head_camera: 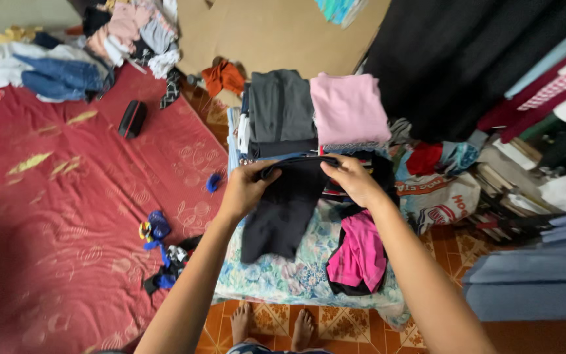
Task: The person folds various clean clothes including a denim jacket, patterned top, pink shirt, black shirt, and pink shorts. They pick up each item, fold it neatly, and place it on a growing stack on a small table.
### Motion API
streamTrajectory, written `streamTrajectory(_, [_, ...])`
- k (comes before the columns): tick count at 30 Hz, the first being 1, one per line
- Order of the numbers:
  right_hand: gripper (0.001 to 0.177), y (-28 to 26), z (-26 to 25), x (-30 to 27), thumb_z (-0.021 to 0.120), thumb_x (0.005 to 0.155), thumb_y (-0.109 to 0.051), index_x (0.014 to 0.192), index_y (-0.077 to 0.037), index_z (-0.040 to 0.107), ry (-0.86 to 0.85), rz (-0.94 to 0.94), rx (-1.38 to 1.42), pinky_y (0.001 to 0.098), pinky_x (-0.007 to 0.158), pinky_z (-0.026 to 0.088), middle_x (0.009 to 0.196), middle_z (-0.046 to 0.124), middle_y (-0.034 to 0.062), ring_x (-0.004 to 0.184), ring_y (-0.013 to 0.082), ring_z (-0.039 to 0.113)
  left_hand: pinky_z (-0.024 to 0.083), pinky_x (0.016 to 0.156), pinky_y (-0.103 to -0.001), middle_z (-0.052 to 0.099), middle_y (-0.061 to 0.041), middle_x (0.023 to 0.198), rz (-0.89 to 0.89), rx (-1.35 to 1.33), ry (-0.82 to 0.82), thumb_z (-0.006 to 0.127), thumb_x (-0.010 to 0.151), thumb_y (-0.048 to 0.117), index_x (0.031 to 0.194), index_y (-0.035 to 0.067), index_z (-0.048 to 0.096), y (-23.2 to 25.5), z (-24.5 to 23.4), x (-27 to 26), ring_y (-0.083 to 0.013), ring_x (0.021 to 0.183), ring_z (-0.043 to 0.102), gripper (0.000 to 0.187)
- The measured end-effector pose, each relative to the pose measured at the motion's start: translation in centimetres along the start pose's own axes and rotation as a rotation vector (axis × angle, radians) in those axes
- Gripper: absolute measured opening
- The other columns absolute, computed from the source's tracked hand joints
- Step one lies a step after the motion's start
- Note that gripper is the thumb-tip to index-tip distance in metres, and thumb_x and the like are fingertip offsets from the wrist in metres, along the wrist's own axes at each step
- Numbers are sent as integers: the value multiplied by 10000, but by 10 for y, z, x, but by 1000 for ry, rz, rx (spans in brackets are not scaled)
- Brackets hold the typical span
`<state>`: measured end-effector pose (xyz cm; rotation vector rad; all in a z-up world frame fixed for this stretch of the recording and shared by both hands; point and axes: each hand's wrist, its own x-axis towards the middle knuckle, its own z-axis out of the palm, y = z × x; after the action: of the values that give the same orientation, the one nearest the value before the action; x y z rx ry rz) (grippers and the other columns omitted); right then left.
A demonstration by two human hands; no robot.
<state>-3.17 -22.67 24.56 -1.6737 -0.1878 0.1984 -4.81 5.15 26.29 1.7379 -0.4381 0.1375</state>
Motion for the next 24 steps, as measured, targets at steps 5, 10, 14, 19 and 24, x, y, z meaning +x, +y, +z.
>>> streamTrajectory(5, [343,4,-12,-7,642,971,-150,1289,-30,687,-399,-23,45,282,1072,485,1279,720,19,1196,118,649,555,705,-330,799,-113,917,-4,260,-147,823,830,139,1121,73,784,5,-20,-38,-185,733,711,302])
streamTrajectory(10, [418,77,-7,-38,592,815,33,1198,-27,748,-742,49,-158,368,1180,408,1364,704,71,1383,214,571,580,729,-405,766,-165,922,-11,362,-210,800,800,132,1001,60,776,-45,27,-123,-345,829,736,215])
streamTrajectory(14, [459,165,-5,-66,578,769,88,1174,-38,754,-919,130,-228,357,1144,416,1373,689,61,1346,212,585,575,780,-435,747,-187,930,-207,286,-241,742,840,130,1024,57,769,-89,86,-200,-379,865,723,200])
streamTrajectory(19, [375,239,3,-69,637,835,15,1170,-78,777,-894,293,-445,322,1030,496,1211,780,73,1149,193,698,572,791,-432,741,-197,933,-320,208,-197,734,825,111,1028,48,763,-130,105,-233,-386,869,716,214])
streamTrajectory(24, [293,238,35,11,688,927,-112,1215,-56,704,-633,49,-454,357,979,520,1173,750,116,1125,252,677,575,718,-372,757,-115,909,-465,145,89,786,819,156,1007,37,748,-200,68,-197,-250,770,738,226])
